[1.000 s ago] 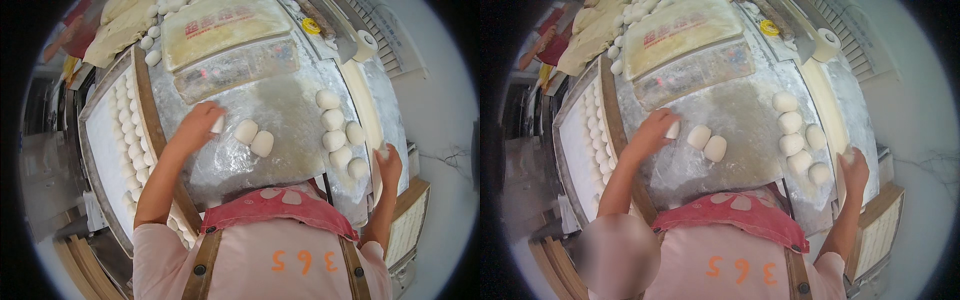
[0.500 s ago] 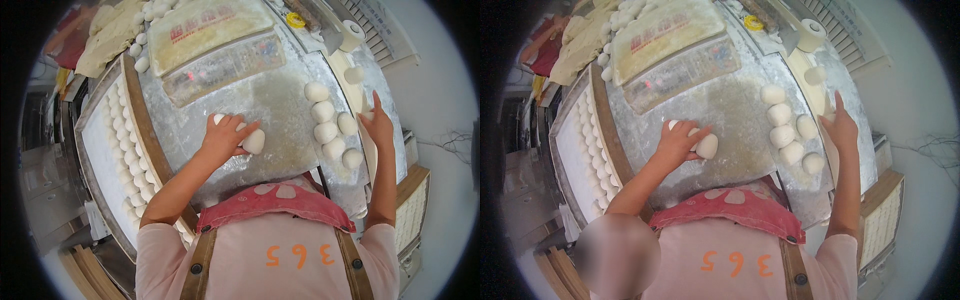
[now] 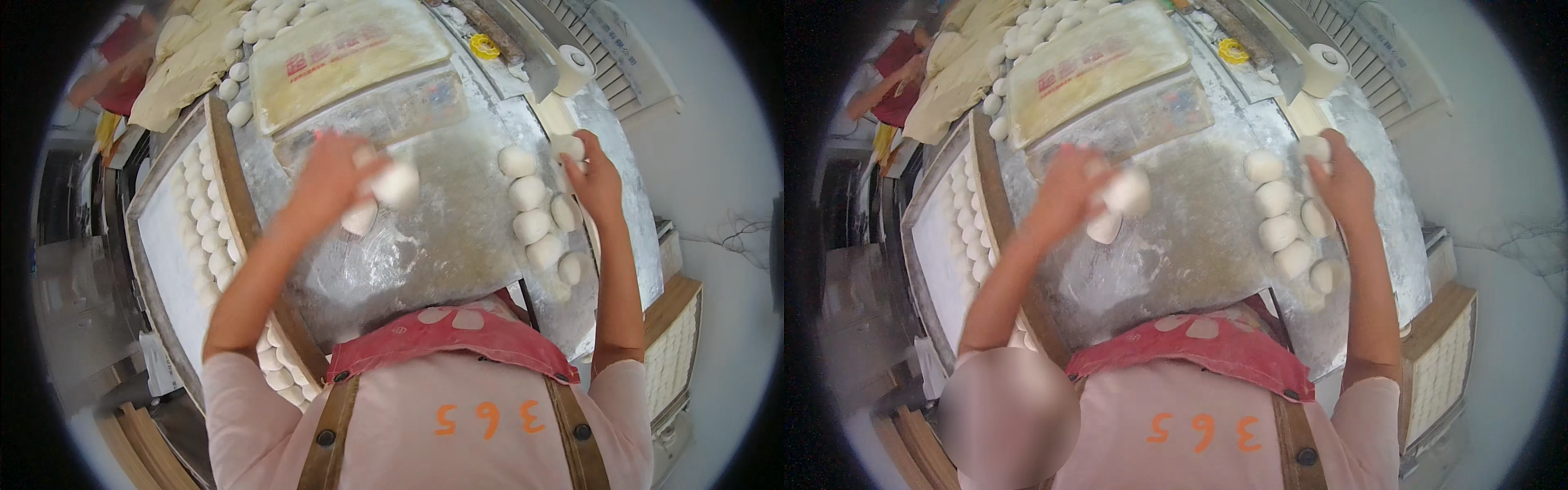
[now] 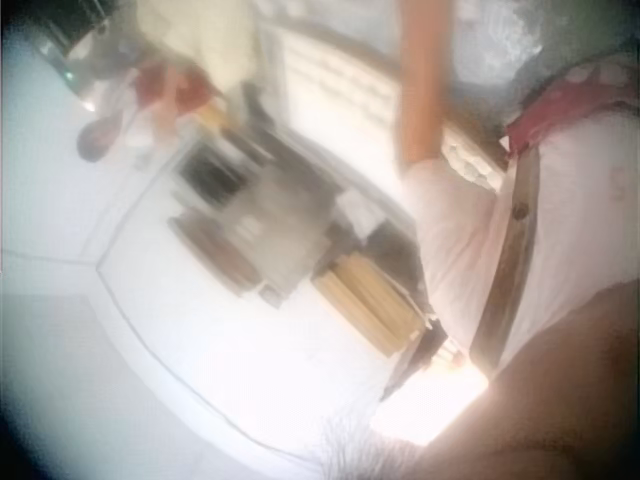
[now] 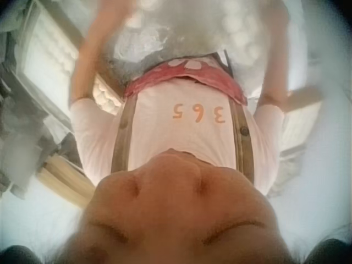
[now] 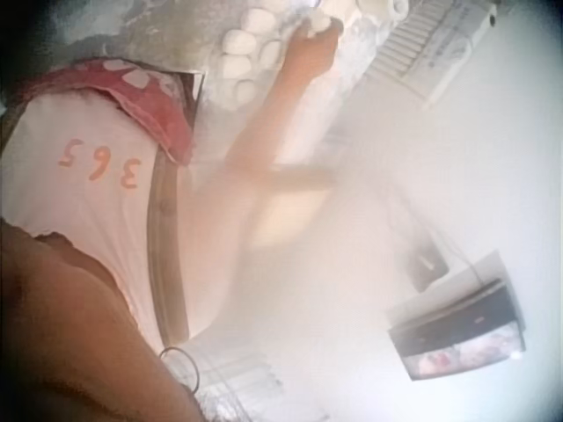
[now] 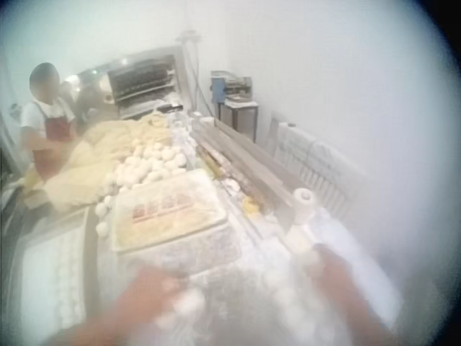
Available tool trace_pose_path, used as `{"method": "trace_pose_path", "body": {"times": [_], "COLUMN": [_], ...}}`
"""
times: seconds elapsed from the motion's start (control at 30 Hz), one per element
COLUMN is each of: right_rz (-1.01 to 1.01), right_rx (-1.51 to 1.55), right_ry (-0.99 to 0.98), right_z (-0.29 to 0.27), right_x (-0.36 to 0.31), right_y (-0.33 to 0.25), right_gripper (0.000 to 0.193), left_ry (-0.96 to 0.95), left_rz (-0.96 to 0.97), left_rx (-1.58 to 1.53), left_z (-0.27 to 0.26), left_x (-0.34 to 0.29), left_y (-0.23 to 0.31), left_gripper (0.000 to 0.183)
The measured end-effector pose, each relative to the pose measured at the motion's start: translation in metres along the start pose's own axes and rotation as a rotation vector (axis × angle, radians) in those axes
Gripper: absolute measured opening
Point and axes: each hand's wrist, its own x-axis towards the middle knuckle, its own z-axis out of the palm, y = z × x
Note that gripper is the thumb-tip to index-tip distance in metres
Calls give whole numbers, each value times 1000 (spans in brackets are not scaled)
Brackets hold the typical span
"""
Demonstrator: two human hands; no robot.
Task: The person portions dough into small balls, weighs them on a digital scale, and arranges them in rows on a tray. Another person kneads a large mass of dough in the background.
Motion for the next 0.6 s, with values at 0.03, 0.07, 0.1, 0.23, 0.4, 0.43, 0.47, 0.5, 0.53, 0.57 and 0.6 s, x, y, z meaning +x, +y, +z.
{"method": "trace_pose_path", "body": {"times": [0.03, 0.07, 0.1, 0.23, 0.4, 0.43, 0.47, 0.5, 0.53, 0.57, 0.6], "right_rz": [-85, -172, -230, -606, -630, -627, -615, -519, -420, -326, -274], "right_rx": [84, 170, 233, 484, 252, 289, 319, 338, 350, 366, 424], "right_ry": [-11, -21, -86, -379, -391, -316, -242, -257, -266, -276, -237], "right_z": [3, 8, 13, 72, 127, 124, 118, 108, 91, 77, 65], "right_x": [-5, -10, -16, -42, -53, -53, -55, -54, -52, -51, -52], "right_y": [-26, -53, -76, -143, -161, -158, -152, -145, -134, -120, -102], "right_gripper": [45, 43, 43, 46, 39, 36, 34, 32, 31, 29, 29], "left_ry": [74, 170, 259, 683, 134, 10, -113, -202, -288, -339, -391], "left_rz": [-25, -2, -153, -243, -109, -68, -20, 3, 34, 23, 11], "left_rx": [51, 96, 153, 255, -95, -188, -290, -377, -464, -442, -421], "left_z": [-16, -30, -51, -96, -57, -49, -38, -27, -15, -8, -1], "left_x": [14, 29, 51, 75, 34, 20, 8, -7, -17, -25, -31], "left_y": [-27, -67, -87, -110, -45, -31, -18, -4, 7, 19, 30], "left_gripper": [52, 48, 57, 66, 71, 73, 75, 78, 81, 81, 80]}}
